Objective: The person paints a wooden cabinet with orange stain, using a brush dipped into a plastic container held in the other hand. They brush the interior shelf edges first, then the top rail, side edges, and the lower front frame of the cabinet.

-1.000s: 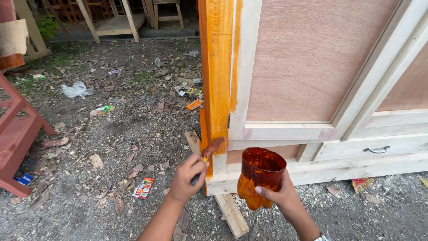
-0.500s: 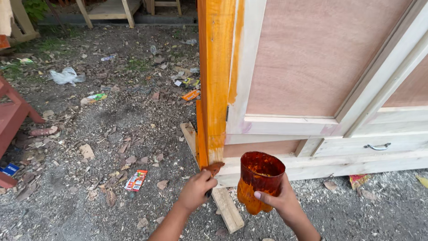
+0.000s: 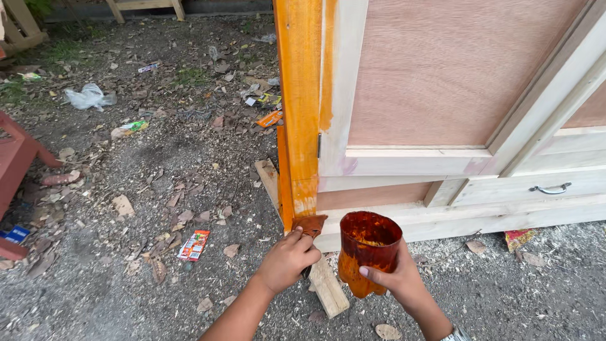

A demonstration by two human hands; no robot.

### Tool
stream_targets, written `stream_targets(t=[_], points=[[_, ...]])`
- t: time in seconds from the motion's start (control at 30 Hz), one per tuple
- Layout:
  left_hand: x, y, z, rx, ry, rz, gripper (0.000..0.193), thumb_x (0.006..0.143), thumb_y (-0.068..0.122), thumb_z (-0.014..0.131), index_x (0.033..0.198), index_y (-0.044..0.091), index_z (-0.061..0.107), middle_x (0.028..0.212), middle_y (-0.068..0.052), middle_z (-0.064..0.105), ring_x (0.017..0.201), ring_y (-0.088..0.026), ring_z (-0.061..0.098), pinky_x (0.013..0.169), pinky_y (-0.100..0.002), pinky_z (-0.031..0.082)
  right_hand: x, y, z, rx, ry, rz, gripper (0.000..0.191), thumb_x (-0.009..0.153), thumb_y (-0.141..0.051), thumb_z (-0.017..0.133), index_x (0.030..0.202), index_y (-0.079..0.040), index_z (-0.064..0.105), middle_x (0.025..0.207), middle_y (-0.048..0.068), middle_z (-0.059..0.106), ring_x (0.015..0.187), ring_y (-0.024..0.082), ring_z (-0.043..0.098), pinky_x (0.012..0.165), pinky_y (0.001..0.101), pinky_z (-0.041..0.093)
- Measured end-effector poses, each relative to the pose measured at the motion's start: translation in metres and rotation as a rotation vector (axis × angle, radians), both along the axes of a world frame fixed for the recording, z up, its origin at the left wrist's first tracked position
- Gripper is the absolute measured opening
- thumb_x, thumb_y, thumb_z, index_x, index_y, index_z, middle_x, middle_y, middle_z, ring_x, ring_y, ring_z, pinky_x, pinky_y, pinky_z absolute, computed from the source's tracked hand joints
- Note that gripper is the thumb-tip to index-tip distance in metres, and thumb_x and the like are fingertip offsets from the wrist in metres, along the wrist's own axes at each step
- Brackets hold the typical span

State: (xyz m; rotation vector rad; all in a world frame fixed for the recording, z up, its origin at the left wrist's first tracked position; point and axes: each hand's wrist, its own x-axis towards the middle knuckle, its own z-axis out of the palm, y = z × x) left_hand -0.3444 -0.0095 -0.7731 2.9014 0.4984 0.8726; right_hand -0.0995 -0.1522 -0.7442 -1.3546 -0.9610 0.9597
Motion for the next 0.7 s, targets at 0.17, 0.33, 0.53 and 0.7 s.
stream_targets(t=[0.17,0.33,0.53,0.7], points=[[0.002,-0.001,-0.001,0.024,-0.022,-0.015,0.026,0.073,-0.004,0.069,0.093,0.01,0.06,0.106,-0.014,0.063,0.115,-0.044,0.063,0.099,-0.049,0.054,0.013,-0.002,-0.005,-0.132,-0.033,-0.049,0.105,0.058,-0.027,0.09,0.147,-0.011,0.037,0.134,0.017,0.064,0.129,0.033,0.061,0.111,0.0507,0.049],[0.003,0.004,0.01,-0.066,-0.041,-0.055,0.026,0.073,-0.004,0.071,0.092,0.009,0.059,0.107,-0.012,0.063,0.109,-0.041,0.064,0.091,-0.048,0.055,0.016,-0.005,-0.011,-0.116,-0.001,-0.034,0.105,0.058,-0.028,0.091,0.146,-0.01,0.037,0.133,0.018,0.064,0.129,0.035,0.061,0.11,0.051,0.05],[-0.023,0.021,0.024,-0.139,0.103,-0.124,0.032,0.066,-0.004,0.073,0.091,0.008,0.057,0.1,-0.012,0.061,0.105,-0.04,0.064,0.088,-0.049,0.054,0.034,-0.008,-0.015,-0.062,0.022,-0.089,0.103,0.059,-0.023,0.09,0.146,-0.01,0.037,0.134,0.017,0.061,0.128,0.034,0.06,0.109,0.0513,0.049],[0.001,0.004,-0.006,0.071,0.151,-0.008,0.021,0.073,0.001,0.068,0.091,0.008,0.06,0.114,-0.024,0.065,0.107,-0.052,0.064,0.087,-0.051,0.057,0.037,-0.02,-0.024,-0.052,0.025,-0.075,0.099,0.061,-0.022,0.089,0.145,-0.009,0.038,0.135,0.017,0.062,0.128,0.033,0.06,0.109,0.0495,0.049]])
